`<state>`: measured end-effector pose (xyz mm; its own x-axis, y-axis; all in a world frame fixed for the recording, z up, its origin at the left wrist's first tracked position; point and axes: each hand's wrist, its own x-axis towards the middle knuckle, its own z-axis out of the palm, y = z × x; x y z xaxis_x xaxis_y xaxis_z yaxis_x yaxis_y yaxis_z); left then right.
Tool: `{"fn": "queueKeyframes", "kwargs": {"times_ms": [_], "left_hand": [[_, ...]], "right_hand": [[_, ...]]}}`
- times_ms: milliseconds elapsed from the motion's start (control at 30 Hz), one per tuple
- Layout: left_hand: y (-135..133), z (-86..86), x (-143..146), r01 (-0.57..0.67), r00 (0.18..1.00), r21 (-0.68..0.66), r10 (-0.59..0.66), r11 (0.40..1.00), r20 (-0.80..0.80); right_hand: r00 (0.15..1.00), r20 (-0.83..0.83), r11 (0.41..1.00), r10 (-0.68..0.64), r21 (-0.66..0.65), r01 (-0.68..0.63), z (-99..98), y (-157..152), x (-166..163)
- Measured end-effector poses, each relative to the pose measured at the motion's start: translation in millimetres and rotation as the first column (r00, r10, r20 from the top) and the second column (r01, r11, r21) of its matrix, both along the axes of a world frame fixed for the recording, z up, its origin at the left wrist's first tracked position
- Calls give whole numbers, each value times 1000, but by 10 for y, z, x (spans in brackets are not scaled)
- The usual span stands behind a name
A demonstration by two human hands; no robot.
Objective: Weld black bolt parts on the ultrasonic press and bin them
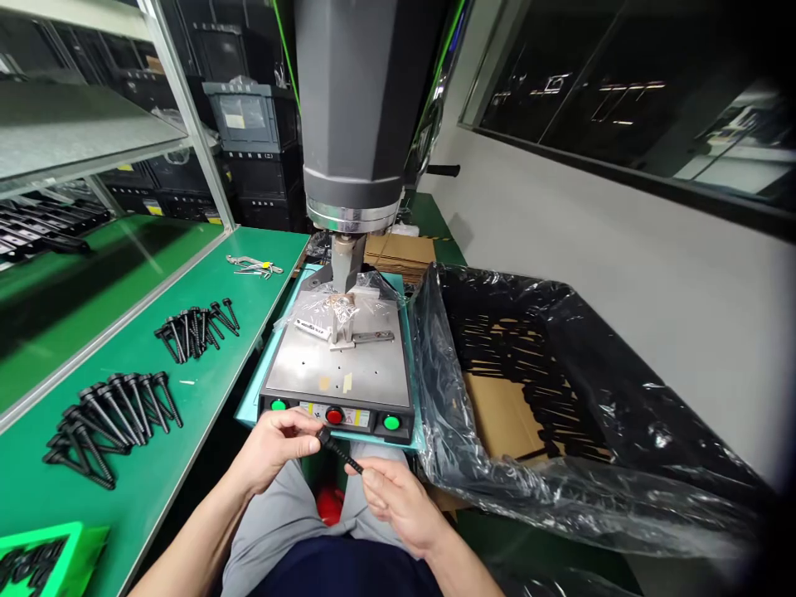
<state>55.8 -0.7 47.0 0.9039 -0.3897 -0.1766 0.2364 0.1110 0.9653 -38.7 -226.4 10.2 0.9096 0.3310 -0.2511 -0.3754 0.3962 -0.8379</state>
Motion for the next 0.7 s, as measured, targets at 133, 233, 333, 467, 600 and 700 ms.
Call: {"fn": "queueKeyframes", "kwargs": {"times_ms": [133,233,333,467,600,700], "left_hand": [[-117,-7,-4,5,994,79,-14,997,111],[-233,-34,-7,-46,980,116,22,992,200],[-337,-69,22,-92,957,175,39,980,288],[-448,-101,75,-96,905,324,-53,941,423],[-562,-145,73,-110,826,437,-163,893,540],[-609,-245,121,-119,829,437,-153,892,538]], "right_hand": [[989,-94,988,-111,95,120,-146,152,-56],[983,37,983,-182,-11,182,-271,261,-62],[984,146,985,-102,-123,120,-335,297,37],[959,177,967,-223,-87,241,-270,243,307],[914,136,921,-383,-28,389,-252,236,560],[890,108,894,-443,-15,448,-299,228,740]]}}
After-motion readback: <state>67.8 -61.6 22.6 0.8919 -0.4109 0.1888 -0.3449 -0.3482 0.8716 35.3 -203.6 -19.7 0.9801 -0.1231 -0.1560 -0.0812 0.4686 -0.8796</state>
